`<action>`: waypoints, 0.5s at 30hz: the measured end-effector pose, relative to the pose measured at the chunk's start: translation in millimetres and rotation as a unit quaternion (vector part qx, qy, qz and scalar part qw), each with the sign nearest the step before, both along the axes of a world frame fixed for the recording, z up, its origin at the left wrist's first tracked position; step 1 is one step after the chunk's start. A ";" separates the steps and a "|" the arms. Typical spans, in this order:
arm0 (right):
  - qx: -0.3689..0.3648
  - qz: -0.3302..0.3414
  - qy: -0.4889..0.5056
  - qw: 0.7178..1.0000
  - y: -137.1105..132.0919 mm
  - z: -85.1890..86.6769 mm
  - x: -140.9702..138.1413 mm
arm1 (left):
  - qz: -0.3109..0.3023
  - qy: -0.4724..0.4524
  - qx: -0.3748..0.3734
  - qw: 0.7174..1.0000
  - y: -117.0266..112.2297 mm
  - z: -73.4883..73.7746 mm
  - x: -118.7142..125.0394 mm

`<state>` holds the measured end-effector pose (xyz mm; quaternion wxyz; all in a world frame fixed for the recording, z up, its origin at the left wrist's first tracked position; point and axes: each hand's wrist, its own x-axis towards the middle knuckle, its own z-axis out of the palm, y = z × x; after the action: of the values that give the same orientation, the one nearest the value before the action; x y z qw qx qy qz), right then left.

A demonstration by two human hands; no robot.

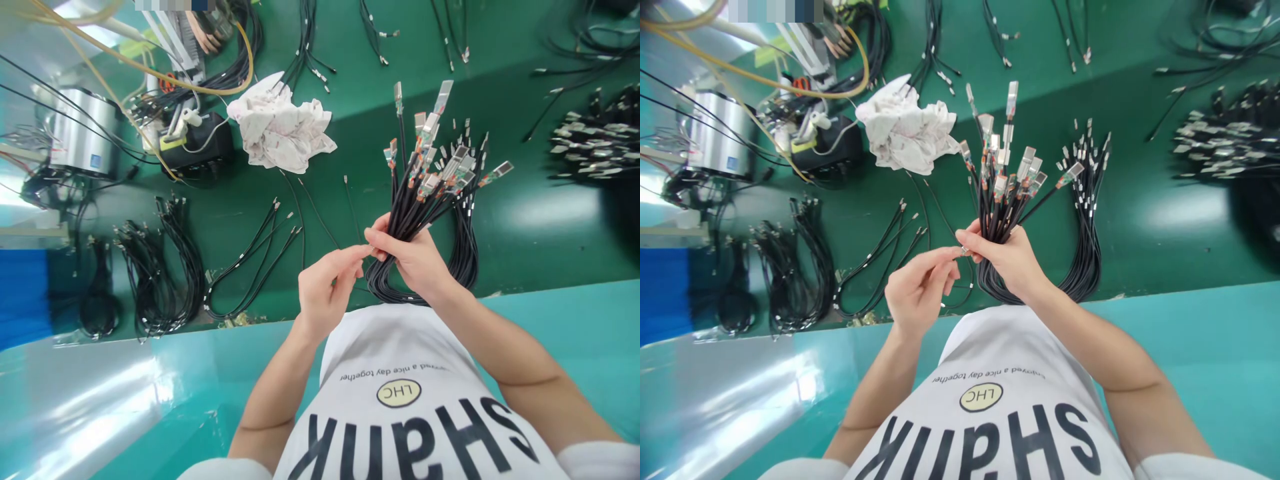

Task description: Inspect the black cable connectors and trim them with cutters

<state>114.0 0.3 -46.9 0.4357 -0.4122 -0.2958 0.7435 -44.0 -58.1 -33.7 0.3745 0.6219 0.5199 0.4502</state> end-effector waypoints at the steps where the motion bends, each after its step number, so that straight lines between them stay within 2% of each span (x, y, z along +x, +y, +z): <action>1: 0.001 -0.002 0.002 1.000 0.5 -0.3 -0.2 | -0.012 0.059 0.048 0.997 0.0 -1.9 -2.4; 4: -0.005 -0.008 0.003 1.000 2.1 -1.0 -0.5 | -0.039 0.191 0.135 0.972 1.7 -5.0 -9.0; 7: -0.011 -0.009 0.003 1.000 3.9 -0.3 0.1 | -0.043 0.217 0.157 0.963 5.5 -3.7 -11.0; 11: -0.006 -0.005 0.014 1.000 6.3 3.8 3.2 | -0.030 0.152 0.128 0.980 10.0 3.1 -6.1; 15: 0.009 0.023 0.028 0.999 7.1 11.0 7.0 | 0.068 0.017 0.027 0.997 16.3 14.4 -0.2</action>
<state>121.0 7.4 -35.9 0.4302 -0.3807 -0.2992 0.7619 -44.2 -41.9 -19.2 0.3177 0.6026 0.5550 0.4774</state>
